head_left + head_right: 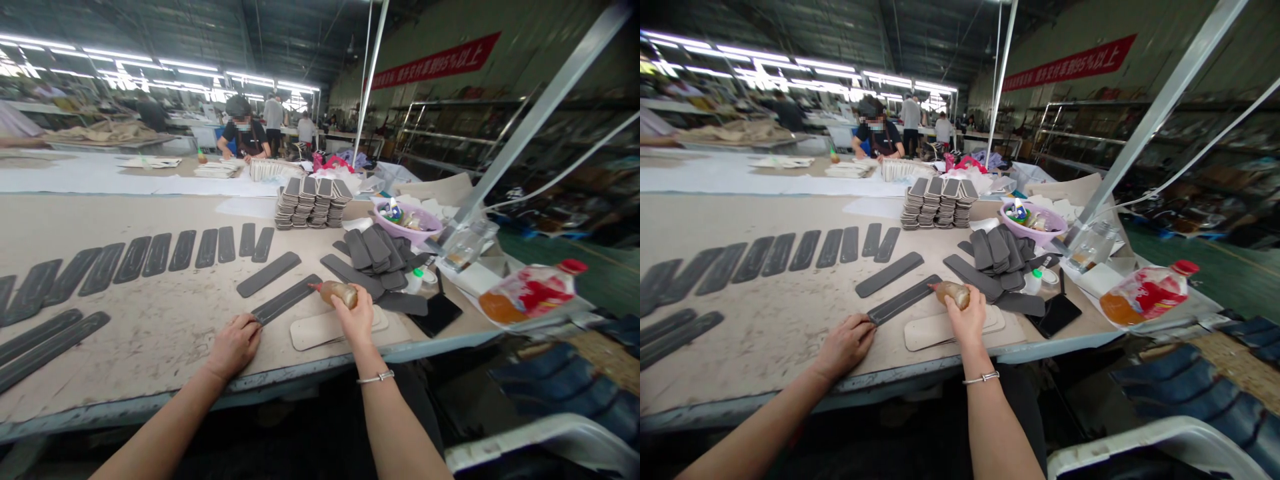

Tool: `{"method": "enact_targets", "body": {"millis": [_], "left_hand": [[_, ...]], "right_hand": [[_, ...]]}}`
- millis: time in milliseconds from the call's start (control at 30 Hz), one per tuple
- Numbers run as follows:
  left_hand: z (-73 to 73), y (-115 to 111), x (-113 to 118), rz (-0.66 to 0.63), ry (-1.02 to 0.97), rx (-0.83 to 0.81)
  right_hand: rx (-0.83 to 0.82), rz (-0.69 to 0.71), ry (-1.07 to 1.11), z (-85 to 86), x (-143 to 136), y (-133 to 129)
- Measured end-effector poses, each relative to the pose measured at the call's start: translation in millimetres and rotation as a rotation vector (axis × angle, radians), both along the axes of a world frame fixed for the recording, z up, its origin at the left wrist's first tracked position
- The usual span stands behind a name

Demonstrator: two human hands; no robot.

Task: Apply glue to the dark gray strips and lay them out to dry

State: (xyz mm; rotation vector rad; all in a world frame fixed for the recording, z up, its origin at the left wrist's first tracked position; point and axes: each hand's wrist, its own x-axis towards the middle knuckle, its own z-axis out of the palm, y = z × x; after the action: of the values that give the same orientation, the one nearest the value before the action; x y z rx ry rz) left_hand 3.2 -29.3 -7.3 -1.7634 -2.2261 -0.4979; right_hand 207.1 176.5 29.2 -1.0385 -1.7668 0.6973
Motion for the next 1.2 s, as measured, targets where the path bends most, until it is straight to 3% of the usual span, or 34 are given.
{"method": "enact_targets", "body": {"millis": [167,233,300,500,633,900,1100,1200], "left_hand": [[1.8,1,-1,-0.008,-0.007,0.0],[2.3,1,-1,-0.009,-0.012,-0.007],[2.3,1,-1,-0.001,-0.022,-0.009],[4.5,1,0,0.042,-0.046,-0.014],[3.9,2,-1,0.042,-0.057,-0.002],[4.1,6,-5,0.023,-0.113,-0.067],[14.6,12,-14,-0.045,-0.144,-0.249],[17.4,14,-17,-0.056,-0.134,-0.276]], "right_hand": [[-0.092,0.335,0.063,-3.2,-15,-29],[-0.096,0.387,0.038,-5.0,-19,-34],[-0.08,0.344,0.005,-6.3,-20,-32],[0.029,0.024,-0.041,-5.7,-9,-1],[0.025,-0.06,-0.038,-4.3,-4,6],[-0.043,0.066,0.018,-4.2,-5,-1],[-0.142,0.022,0.077,-2.1,3,10],[-0.227,0.142,0.097,0.1,5,8]]}}
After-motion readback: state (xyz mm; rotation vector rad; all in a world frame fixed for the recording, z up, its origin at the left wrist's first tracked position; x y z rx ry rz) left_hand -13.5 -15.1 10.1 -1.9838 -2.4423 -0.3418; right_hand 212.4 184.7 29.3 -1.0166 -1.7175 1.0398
